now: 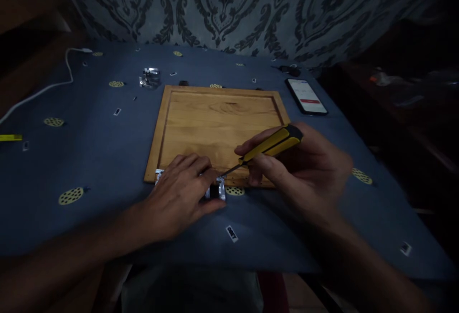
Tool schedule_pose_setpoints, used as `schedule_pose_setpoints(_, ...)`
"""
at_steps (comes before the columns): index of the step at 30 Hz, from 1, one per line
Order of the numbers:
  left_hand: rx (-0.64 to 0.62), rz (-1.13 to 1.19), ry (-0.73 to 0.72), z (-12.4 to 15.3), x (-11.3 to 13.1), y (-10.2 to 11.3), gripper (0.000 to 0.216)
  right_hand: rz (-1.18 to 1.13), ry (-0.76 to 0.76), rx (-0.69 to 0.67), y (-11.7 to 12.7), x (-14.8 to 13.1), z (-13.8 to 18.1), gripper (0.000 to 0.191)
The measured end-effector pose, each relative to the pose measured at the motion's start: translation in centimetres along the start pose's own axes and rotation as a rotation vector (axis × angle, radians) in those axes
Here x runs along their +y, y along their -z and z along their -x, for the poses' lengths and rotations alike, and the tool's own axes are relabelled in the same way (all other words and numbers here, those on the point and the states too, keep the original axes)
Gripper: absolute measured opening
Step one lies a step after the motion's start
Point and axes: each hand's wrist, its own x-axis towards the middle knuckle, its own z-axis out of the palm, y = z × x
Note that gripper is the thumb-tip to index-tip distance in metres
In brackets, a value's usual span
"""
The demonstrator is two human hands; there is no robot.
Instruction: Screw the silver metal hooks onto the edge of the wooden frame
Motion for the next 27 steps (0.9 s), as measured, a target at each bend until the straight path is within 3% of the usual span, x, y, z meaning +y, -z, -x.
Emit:
schedule_pose_setpoints(11,-0.032,-0.003,0.012,-0.04,0.17,0.17,0.036,-0.021,-0.061,0.023,-0.28,-0.28,-0.17,0.016)
schedule_pose_setpoints(27,-0.010,0.004,0.002,0.05,0.11,0.11,0.036,0.007,-0.018,0.049,-0.20,-0.04,0.04,0.013)
